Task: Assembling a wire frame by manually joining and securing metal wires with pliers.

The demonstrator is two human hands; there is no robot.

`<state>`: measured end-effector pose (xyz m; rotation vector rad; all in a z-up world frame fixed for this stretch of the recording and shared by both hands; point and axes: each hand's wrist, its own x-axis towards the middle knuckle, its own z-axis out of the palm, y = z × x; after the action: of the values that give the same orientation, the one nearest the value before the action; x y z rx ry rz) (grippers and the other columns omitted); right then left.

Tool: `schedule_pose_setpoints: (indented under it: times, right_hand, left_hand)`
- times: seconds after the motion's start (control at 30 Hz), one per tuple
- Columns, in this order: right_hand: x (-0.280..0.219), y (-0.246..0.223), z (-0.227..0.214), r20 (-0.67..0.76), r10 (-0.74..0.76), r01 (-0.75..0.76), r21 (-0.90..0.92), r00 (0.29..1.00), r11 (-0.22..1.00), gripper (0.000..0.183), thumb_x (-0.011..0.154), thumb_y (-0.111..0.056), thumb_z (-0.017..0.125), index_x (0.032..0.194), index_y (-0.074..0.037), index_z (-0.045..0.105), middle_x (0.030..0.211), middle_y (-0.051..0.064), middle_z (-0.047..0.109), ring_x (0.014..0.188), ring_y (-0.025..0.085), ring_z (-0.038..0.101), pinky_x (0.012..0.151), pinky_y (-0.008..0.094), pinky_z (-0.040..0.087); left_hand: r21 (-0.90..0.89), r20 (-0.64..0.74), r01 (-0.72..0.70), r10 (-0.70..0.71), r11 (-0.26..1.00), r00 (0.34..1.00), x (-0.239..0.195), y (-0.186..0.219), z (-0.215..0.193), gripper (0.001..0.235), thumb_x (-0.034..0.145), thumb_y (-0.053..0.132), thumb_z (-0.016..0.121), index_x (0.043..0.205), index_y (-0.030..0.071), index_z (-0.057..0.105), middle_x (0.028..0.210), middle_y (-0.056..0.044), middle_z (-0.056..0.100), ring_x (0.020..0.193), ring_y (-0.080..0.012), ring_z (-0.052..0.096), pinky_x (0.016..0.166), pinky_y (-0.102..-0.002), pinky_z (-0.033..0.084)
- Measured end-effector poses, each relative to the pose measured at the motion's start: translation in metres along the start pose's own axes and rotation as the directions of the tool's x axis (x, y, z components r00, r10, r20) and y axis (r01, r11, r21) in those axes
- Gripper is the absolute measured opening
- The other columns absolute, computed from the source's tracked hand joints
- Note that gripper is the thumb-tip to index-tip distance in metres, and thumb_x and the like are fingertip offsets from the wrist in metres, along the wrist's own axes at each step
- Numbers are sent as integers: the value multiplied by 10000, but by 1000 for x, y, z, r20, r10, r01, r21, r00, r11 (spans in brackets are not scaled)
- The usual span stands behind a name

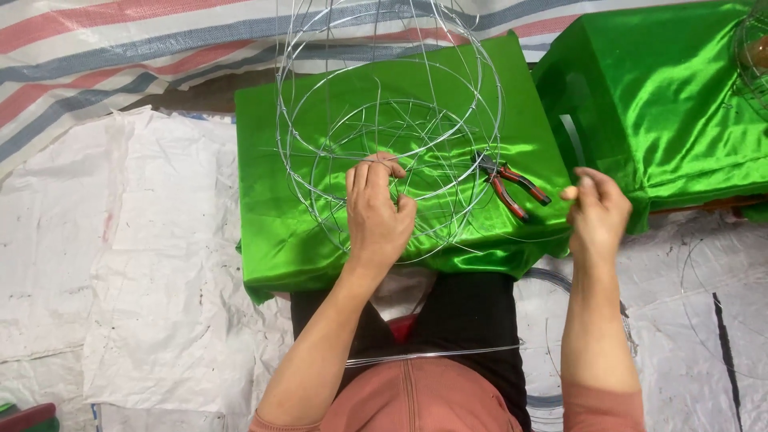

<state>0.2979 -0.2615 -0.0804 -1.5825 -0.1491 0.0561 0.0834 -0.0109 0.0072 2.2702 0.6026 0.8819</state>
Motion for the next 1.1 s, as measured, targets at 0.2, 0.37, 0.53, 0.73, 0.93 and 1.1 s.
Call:
schedule_pose_setpoints:
  times: [0.2,0.37,0.53,0.73,0.93,1.1]
  right_hand:
    - [59,16,32,338,127,172,-727,933,665,201,1014,-293,675,1183,-337,776,758,-94,731,938,151,720,871,367,535]
    - [50,-22,36,240,-68,214,-659,968,721,212,1070,-122,634,1210,-196,775,849,-11,749,860,202,717,826,357,512]
    - [18,-25,18,333,-150,345,-667,931,660,184,1051,-60,685,1186,-116,797,969,123,754,830,294,710,820,427,545]
    - [64,-17,55,403,-123,394,-708,907,585,190,1026,-56,694,1178,-101,798,875,133,754,666,254,712,727,388,575]
    - [45,-51,63,398,-70,334,-647,915,686,224,1019,-45,676,1221,-68,770,805,154,741,571,218,695,606,354,573]
    - [42,-45,71,348,-63,242,-501,936,831,271,1065,-31,581,1297,-43,721,973,191,745,630,212,680,565,343,561]
  left_hand:
    - [-22,21,-11,12,1000,1000,-1,2,2,300,690,-41,584,967,72,608,1028,-90,622,1087,-298,555,997,-454,425]
    - [-28,26,7,-6,1000,1000,1,2,-6,265,745,-41,572,986,63,610,1007,-109,611,1103,-313,560,1025,-471,419]
    - [-45,14,-35,36,998,999,2,-7,2,274,735,-33,589,993,58,605,1018,-115,608,1111,-329,565,1016,-481,423]
    - [-33,72,-23,26,999,997,-2,5,0,272,757,-57,557,1005,49,595,1062,-131,606,1155,-319,560,1045,-467,423]
    - [-41,71,1,2,999,997,5,0,0,282,775,-52,585,1037,50,609,1087,-124,611,1184,-315,562,1062,-470,422]
    - [13,39,-164,164,986,986,6,0,4,301,796,21,660,1093,28,611,1057,-144,616,1125,-364,598,1073,-518,424]
